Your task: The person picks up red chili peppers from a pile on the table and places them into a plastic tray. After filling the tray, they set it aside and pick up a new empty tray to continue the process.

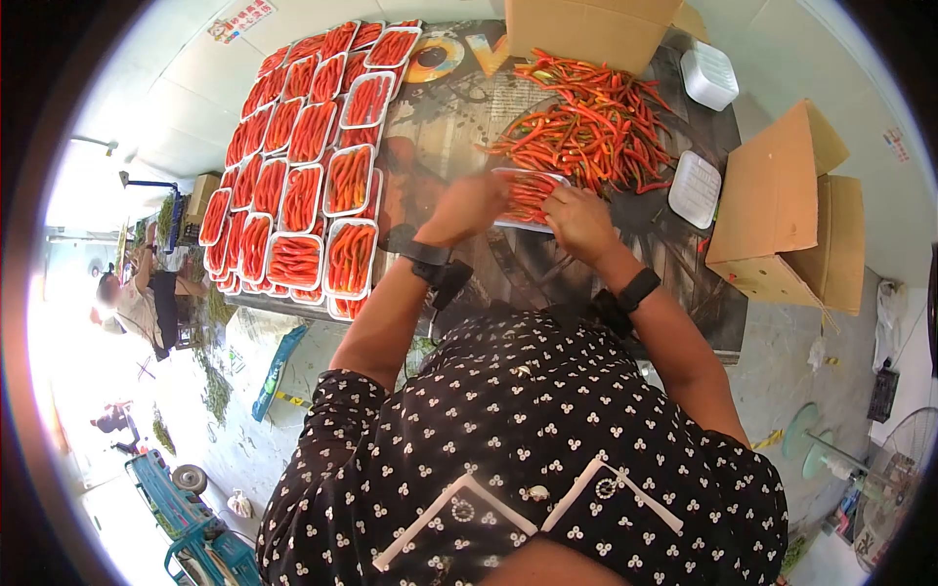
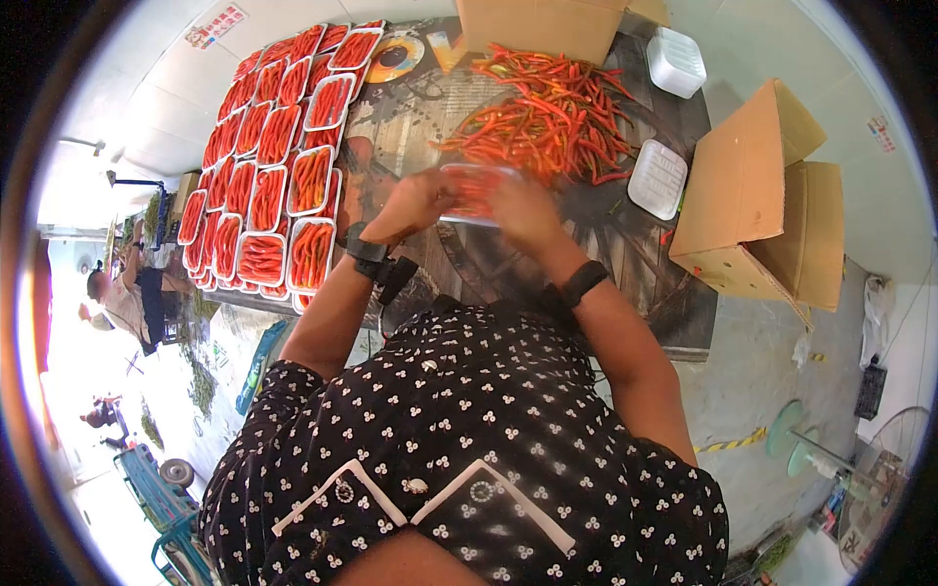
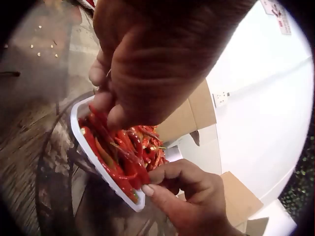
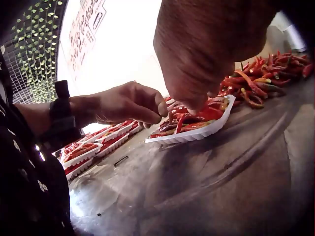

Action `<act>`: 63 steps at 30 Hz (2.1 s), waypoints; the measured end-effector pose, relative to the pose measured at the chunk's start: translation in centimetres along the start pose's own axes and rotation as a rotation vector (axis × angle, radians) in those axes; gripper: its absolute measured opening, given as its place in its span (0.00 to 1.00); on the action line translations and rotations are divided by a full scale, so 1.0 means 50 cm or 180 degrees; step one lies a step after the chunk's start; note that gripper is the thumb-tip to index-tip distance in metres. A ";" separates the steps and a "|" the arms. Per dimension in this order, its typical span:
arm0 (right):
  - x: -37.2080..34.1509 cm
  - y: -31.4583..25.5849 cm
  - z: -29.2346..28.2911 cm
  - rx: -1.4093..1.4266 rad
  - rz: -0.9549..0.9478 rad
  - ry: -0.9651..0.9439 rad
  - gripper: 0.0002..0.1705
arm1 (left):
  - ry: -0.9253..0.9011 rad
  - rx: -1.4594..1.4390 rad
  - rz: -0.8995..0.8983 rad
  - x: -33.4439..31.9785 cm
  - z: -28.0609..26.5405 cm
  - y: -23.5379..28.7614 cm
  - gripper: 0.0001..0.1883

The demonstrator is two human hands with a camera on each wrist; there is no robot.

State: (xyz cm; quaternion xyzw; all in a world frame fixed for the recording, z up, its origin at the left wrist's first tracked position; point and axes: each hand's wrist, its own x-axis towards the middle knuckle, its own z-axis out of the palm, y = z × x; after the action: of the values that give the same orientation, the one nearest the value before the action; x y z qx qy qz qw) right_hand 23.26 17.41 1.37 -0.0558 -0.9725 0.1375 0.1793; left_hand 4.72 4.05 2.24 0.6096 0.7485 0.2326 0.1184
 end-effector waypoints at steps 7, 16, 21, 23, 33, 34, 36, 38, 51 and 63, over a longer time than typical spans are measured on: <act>0.003 0.005 0.007 -0.0232 0.0016 -0.0111 0.06 | 0.0059 -0.0097 -0.0003 -0.002 -0.006 0.026 0.09; 0.010 0.015 0.012 -0.0237 -0.0021 -0.0048 0.06 | -0.0223 0.0106 -0.0120 0.005 -0.010 0.035 0.10; 0.011 0.011 0.013 -0.0128 0.0074 0.0070 0.06 | -0.0150 -0.0018 0.0085 0.010 0.008 0.037 0.09; 0.009 0.011 0.010 -0.0093 0.0056 0.0061 0.06 | -0.0074 -0.0080 0.0287 0.012 0.022 0.023 0.09; 0.003 0.012 0.023 -0.0070 0.0278 0.0142 0.03 | -0.0117 -0.0128 0.0314 0.016 0.018 0.030 0.08; 0.001 0.013 0.026 -0.0067 0.0275 0.0138 0.03 | -0.0165 -0.0146 0.0211 0.015 0.015 0.033 0.07; -0.004 0.018 0.035 0.0064 0.0362 0.0127 0.03 | -0.0124 -0.0159 0.0261 0.016 0.016 0.031 0.07; -0.010 0.024 0.045 0.0137 0.0352 0.0180 0.03 | -0.0090 -0.0176 0.0319 0.020 0.018 0.029 0.07; -0.018 0.037 -0.008 0.0207 0.0926 0.0144 0.05 | -0.0247 0.0019 0.0095 0.015 0.004 0.035 0.12; -0.117 0.186 -0.033 -0.0783 0.1524 0.0675 0.09 | 0.0292 -0.0168 -0.0341 -0.020 -0.026 0.004 0.08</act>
State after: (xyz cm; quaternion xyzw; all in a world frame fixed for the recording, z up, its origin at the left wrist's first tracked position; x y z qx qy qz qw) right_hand 29.82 25.78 -1.78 -0.3192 -0.9169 0.0502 0.2343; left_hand 4.50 2.86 3.37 0.5541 0.7783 0.2734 0.1122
